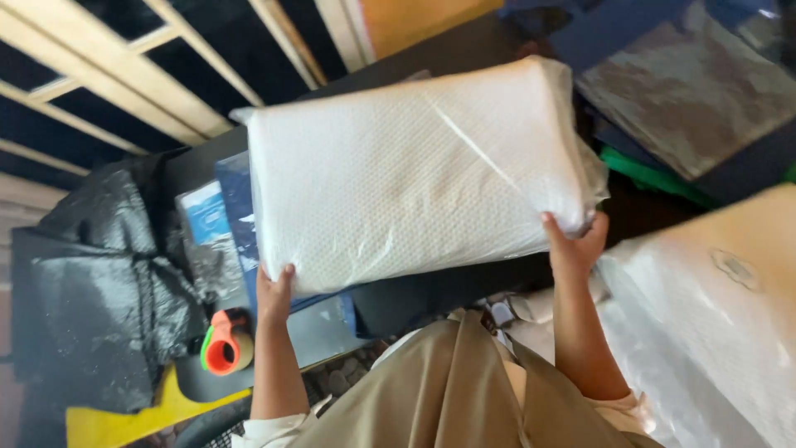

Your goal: The person cleans a blue bag with a duster, unfolds the bag, and then places a white pillow inside the bag before zipping it closed.

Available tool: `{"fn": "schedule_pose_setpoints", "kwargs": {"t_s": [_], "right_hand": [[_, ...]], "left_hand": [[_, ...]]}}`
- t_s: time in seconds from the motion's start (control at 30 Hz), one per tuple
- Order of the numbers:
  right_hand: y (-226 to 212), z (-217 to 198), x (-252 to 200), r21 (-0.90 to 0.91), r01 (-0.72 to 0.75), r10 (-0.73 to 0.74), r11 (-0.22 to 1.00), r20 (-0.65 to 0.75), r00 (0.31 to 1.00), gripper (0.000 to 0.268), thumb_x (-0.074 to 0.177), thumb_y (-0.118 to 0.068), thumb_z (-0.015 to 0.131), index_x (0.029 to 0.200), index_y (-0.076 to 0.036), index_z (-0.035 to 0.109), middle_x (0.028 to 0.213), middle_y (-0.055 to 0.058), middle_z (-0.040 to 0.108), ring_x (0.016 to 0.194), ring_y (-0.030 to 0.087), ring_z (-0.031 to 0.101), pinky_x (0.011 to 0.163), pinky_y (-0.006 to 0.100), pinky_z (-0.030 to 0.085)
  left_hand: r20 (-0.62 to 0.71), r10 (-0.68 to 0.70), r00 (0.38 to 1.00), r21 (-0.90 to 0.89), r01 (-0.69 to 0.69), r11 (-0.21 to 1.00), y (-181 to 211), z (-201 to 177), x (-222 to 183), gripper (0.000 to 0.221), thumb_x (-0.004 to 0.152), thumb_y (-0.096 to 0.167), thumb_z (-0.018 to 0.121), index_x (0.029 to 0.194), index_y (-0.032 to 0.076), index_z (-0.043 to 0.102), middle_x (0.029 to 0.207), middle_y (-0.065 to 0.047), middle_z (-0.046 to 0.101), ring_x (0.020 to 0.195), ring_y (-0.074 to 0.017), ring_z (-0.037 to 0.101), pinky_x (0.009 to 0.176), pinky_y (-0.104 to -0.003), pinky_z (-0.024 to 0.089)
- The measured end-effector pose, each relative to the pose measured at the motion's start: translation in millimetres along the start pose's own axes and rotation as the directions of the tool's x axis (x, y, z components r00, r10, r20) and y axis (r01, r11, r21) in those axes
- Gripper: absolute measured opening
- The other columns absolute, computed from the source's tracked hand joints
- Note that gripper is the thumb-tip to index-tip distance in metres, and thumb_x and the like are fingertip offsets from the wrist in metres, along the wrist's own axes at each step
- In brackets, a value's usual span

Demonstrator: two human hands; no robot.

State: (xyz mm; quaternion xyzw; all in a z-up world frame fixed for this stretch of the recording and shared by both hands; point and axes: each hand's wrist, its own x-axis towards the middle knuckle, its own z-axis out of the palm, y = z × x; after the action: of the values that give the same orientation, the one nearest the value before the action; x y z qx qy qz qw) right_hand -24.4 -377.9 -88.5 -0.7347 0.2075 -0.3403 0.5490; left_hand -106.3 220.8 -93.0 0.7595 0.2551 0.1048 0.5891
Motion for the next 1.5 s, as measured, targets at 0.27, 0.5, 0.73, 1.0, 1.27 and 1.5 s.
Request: {"fn": "schedule_pose_setpoints", "kwargs": {"t_s": [0.27,0.5,0.73,1.0,1.27,1.5], "right_hand": [[1.0,121.2,-61.8,-0.478,-0.197,0.461,0.856,0.533,0.709,0.091,0.073,-0.065,0.091,0.135,-0.008,0.055,0.133,0.023,0.062,0.129,0.040,0.057,0.108,0.046,0.045],[-32.6,100.1,-27.4,-0.630,0.025,0.504,0.776,0.643,0.577,0.102,0.074,-0.069,0.086,0.139,0.004,0.058,0.136,0.030,0.062,0.130,0.045,0.056,0.106,0.055,0.046],[76.8,31.9,97.0,-0.847,-0.193,0.260,0.496,-0.067,0.963,0.094,0.100,-0.040,0.095,0.159,-0.015,0.025,0.155,0.018,0.027,0.141,0.041,0.033,0.107,0.061,0.046],[191.1,8.7,119.9,-0.827,0.183,0.274,0.531,0.372,0.887,0.039,0.098,-0.023,0.074,0.128,0.001,0.067,0.121,0.034,0.063,0.105,0.055,0.063,0.090,0.060,0.048],[35.7,127.8,31.4,-0.020,-0.413,0.310,0.910,0.694,0.650,0.015,0.103,-0.023,0.048,0.112,-0.017,0.058,0.074,-0.002,0.046,0.057,0.006,0.039,0.047,0.023,0.026],[-76.6,172.7,-39.9,0.090,-0.144,-0.083,0.986,0.995,0.052,0.037,0.108,-0.020,0.054,0.144,-0.011,0.056,0.067,0.002,0.051,0.055,0.008,0.044,0.048,0.019,0.040]], "left_hand": [[-0.183,-0.280,0.942,0.391,0.331,0.859,-142.0,-72.2,-11.6,0.081,0.096,0.069,0.059,0.151,0.011,0.048,0.137,-0.030,0.062,0.130,-0.0469,0.057,0.110,-0.059,0.046],[-0.146,-0.255,0.956,0.389,0.293,0.874,-117.5,-70.2,-16.4,0.086,0.094,0.072,0.058,0.155,0.014,0.042,0.141,-0.028,0.059,0.130,-0.0463,0.057,0.111,-0.057,0.047],[-0.439,0.038,0.898,0.198,0.056,0.978,-114.9,-40.5,-50.1,0.076,0.099,0.047,0.053,0.154,-0.003,0.036,0.154,-0.025,0.042,0.141,-0.0367,0.046,0.115,-0.044,0.037],[-0.448,0.253,0.857,0.546,0.038,0.837,-32.8,8.5,-56.8,0.070,0.103,0.046,0.052,0.159,0.007,0.034,0.167,-0.018,0.028,0.155,-0.0403,0.024,0.120,-0.067,0.016],[-0.239,0.218,0.946,0.794,0.061,0.604,-50.4,31.6,-39.0,0.089,0.100,0.066,0.046,0.166,0.012,0.021,0.173,-0.016,0.007,0.158,-0.0438,0.000,0.118,-0.075,0.005],[-0.251,0.182,0.951,0.716,0.056,0.696,-53.5,30.8,-43.0,0.091,0.099,0.066,0.053,0.167,0.014,0.023,0.173,-0.018,0.011,0.159,-0.0447,0.003,0.120,-0.071,0.000]]}}
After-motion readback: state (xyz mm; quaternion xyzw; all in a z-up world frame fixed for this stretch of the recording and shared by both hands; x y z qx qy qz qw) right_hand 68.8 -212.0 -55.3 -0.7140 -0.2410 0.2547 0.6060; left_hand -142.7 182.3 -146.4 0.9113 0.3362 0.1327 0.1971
